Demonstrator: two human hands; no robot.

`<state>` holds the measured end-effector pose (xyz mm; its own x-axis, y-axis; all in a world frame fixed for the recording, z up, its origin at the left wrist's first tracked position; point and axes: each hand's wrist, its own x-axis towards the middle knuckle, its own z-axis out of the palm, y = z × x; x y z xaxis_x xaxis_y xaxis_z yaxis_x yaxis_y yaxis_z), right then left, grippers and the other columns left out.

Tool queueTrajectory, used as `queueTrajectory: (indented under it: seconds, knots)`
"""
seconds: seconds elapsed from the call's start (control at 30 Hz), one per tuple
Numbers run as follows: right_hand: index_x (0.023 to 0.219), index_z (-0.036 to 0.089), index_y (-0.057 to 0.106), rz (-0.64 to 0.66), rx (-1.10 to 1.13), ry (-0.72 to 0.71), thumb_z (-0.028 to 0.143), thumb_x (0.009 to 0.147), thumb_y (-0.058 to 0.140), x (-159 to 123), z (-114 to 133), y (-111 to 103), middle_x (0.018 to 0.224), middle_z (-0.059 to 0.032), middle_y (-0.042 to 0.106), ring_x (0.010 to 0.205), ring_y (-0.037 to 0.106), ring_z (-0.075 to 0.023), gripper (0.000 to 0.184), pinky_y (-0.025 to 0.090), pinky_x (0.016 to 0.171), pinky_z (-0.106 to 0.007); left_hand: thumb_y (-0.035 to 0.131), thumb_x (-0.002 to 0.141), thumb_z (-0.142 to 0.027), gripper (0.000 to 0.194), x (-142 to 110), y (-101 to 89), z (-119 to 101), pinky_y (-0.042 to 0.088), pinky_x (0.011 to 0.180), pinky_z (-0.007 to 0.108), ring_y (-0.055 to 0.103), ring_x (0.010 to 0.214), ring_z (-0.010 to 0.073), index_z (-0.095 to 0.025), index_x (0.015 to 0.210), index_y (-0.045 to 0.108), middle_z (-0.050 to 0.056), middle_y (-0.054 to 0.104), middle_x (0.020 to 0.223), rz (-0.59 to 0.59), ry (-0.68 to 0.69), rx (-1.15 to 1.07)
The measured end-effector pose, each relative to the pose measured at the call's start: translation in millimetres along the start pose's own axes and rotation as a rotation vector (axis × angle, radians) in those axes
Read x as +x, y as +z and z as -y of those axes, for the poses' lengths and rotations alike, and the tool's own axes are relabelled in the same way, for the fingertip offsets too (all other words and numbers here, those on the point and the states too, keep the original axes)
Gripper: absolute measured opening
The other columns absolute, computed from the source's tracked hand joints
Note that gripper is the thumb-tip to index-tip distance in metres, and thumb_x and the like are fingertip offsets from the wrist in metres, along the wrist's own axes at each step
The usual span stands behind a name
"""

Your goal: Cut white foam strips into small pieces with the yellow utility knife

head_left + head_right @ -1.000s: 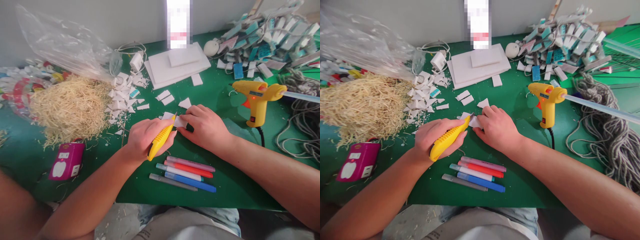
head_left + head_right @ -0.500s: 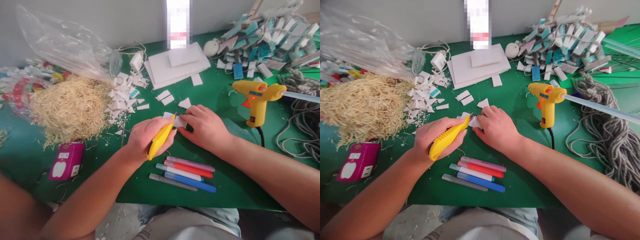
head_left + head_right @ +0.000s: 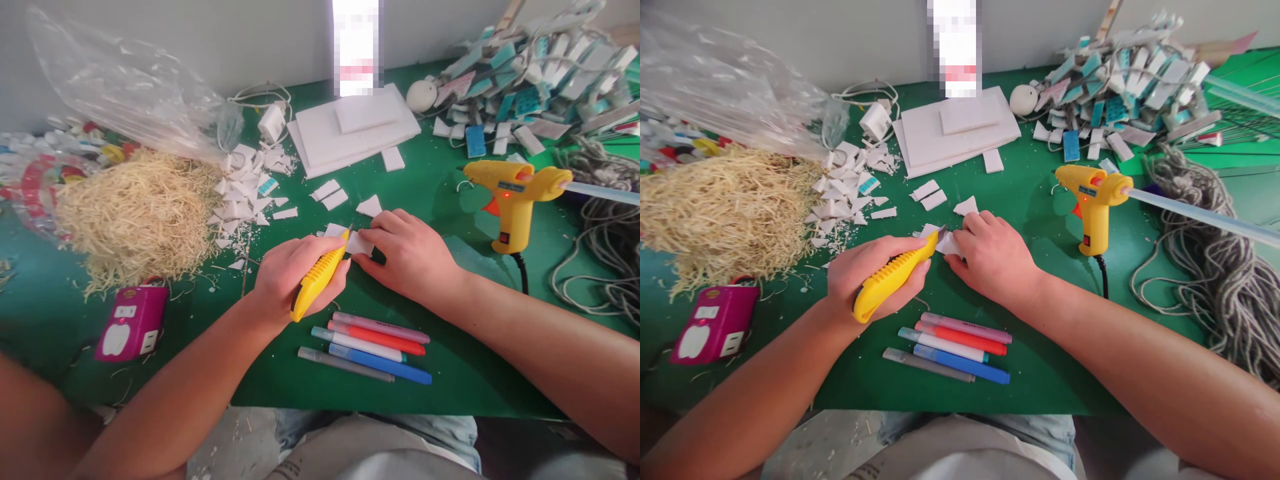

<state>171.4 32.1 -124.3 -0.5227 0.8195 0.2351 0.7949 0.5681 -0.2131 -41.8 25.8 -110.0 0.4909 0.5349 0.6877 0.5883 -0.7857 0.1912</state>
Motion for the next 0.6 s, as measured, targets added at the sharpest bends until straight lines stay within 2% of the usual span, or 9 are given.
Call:
queueTrajectory:
  seconds: [0.6]
  knots:
    - [0.093,0.014,0.075,-0.020,-0.007,0.002,0.028,0.096,0.057,0.2,0.6,1.3,0.089,-0.0119,0.066,0.082,0.052,-0.0224,0.023,0.044,0.071,-0.036,0.065,0.091,-0.017,0.012,2.0,-2.4,-2.4,0.062,0.062,0.023,0.073,0.065,0.0135,-0.021,0.102,0.063,0.001,0.077,0.082,0.042,0.004,-0.008]
